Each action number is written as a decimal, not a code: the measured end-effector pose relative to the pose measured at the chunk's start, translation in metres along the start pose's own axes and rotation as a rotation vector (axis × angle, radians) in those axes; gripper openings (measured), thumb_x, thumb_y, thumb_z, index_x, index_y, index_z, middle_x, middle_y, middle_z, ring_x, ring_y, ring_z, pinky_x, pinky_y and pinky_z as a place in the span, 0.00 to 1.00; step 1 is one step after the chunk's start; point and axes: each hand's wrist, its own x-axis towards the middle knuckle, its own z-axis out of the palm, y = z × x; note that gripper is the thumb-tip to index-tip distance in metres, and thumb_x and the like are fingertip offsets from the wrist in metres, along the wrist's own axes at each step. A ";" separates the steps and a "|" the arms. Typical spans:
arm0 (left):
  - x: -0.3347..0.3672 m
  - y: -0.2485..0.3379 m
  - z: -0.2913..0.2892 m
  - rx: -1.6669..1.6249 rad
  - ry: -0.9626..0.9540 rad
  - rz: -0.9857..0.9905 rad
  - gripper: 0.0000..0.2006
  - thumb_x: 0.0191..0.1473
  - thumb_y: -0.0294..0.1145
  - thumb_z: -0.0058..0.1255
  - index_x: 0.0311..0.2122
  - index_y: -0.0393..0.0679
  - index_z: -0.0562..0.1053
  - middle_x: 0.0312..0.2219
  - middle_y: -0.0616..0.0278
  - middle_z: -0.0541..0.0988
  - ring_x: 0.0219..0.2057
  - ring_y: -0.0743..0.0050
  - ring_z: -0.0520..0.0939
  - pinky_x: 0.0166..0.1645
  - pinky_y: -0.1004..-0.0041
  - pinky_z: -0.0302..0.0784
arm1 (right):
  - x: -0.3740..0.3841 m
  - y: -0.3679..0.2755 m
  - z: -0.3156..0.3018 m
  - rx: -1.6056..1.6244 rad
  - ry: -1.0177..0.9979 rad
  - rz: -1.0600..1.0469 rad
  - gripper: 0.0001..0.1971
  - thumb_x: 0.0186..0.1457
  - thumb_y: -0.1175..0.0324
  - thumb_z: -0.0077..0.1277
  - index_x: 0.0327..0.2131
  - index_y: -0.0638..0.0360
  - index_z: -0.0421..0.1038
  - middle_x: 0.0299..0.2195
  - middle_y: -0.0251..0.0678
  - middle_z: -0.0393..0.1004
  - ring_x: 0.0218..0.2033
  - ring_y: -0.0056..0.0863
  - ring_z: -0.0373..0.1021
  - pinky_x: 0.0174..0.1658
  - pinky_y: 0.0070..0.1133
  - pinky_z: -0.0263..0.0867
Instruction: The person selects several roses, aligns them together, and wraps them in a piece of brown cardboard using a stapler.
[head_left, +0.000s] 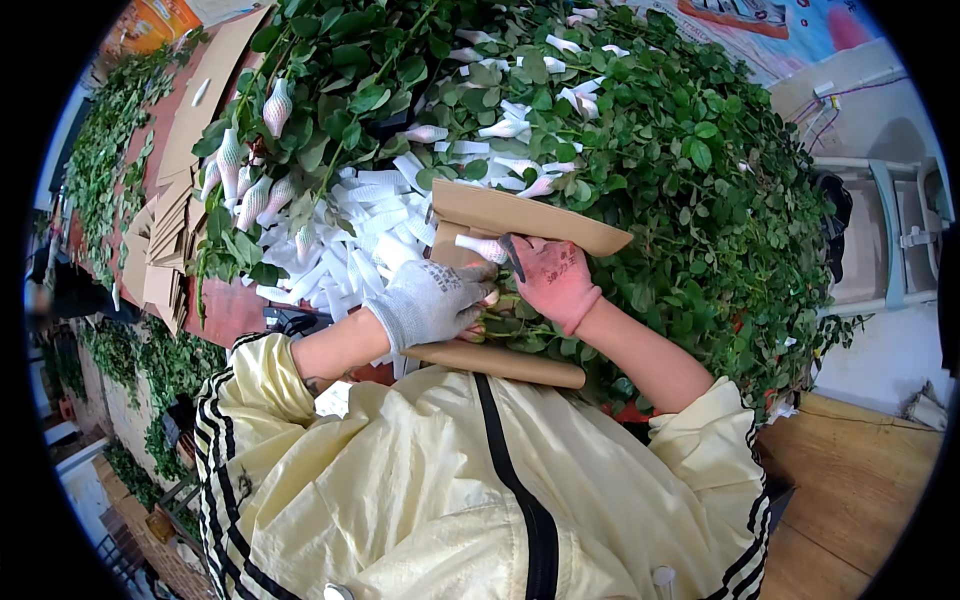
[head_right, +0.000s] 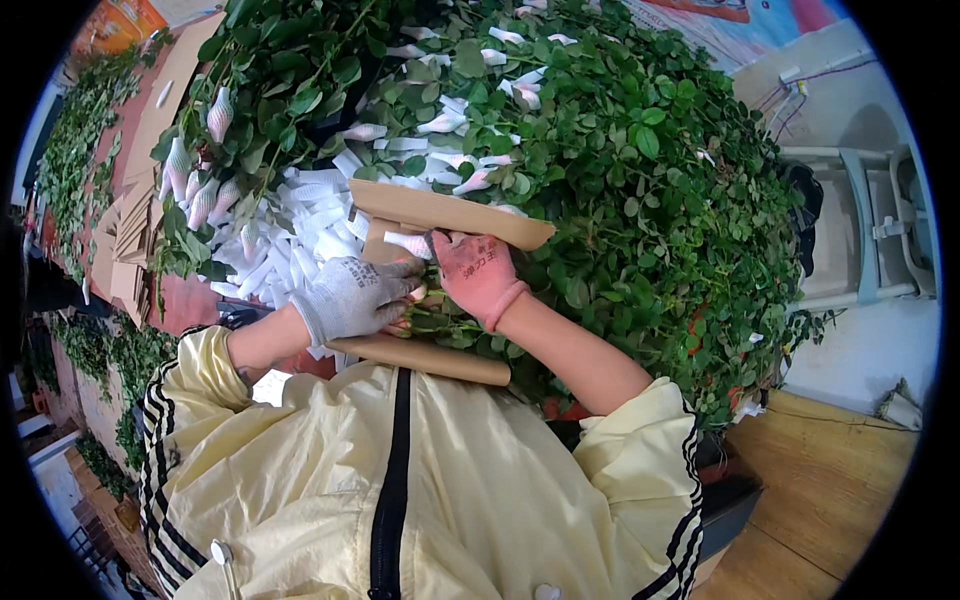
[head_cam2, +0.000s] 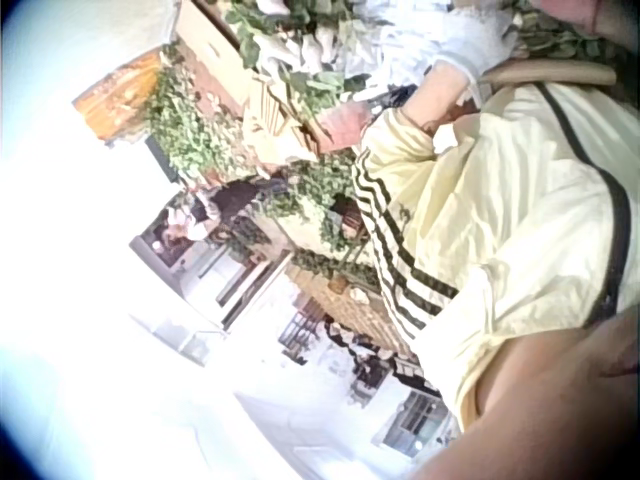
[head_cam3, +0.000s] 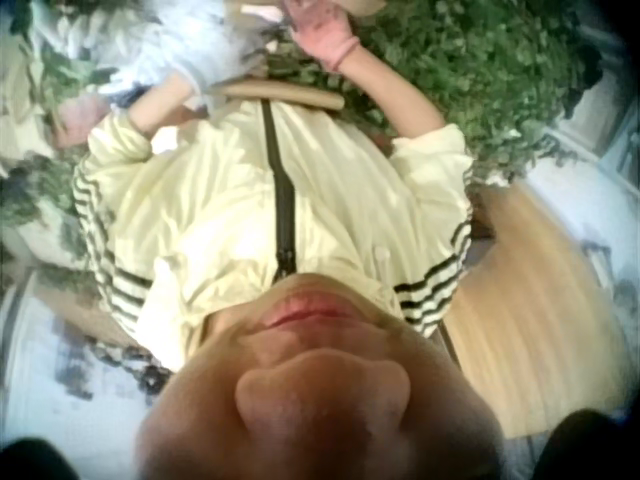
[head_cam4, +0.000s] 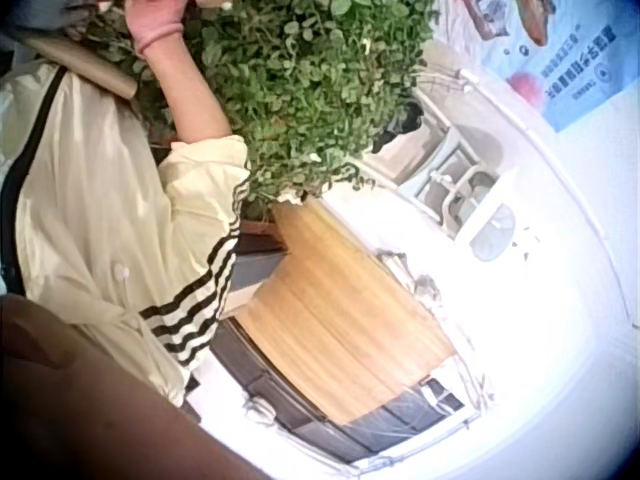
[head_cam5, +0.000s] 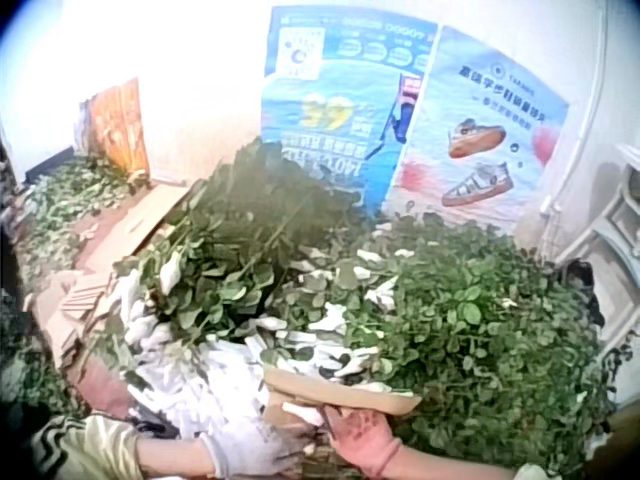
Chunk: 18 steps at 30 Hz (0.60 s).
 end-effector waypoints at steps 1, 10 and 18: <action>0.002 0.000 0.001 -0.006 0.016 0.025 0.13 0.54 0.42 0.39 0.39 0.50 0.72 0.41 0.64 0.75 0.27 0.61 0.79 0.31 0.61 0.72 | 0.000 0.001 0.003 -0.004 -0.003 0.006 0.17 0.44 0.67 0.47 0.41 0.55 0.65 0.36 0.40 0.71 0.37 0.39 0.69 0.40 0.33 0.64; 0.008 -0.041 0.026 -0.156 0.374 0.241 0.12 0.51 0.40 0.46 0.38 0.49 0.73 0.38 0.61 0.75 0.29 0.58 0.78 0.31 0.62 0.73 | 0.001 -0.008 0.009 -0.137 0.035 0.085 0.18 0.45 0.66 0.45 0.43 0.54 0.65 0.44 0.38 0.69 0.44 0.36 0.66 0.42 0.32 0.63; 0.025 -0.063 0.044 0.068 0.509 -0.052 0.10 0.50 0.41 0.47 0.35 0.49 0.74 0.23 0.57 0.76 0.21 0.59 0.77 0.25 0.64 0.71 | -0.001 -0.011 -0.006 -0.050 -0.131 0.119 0.15 0.47 0.66 0.44 0.41 0.52 0.69 0.44 0.38 0.69 0.44 0.37 0.66 0.44 0.32 0.64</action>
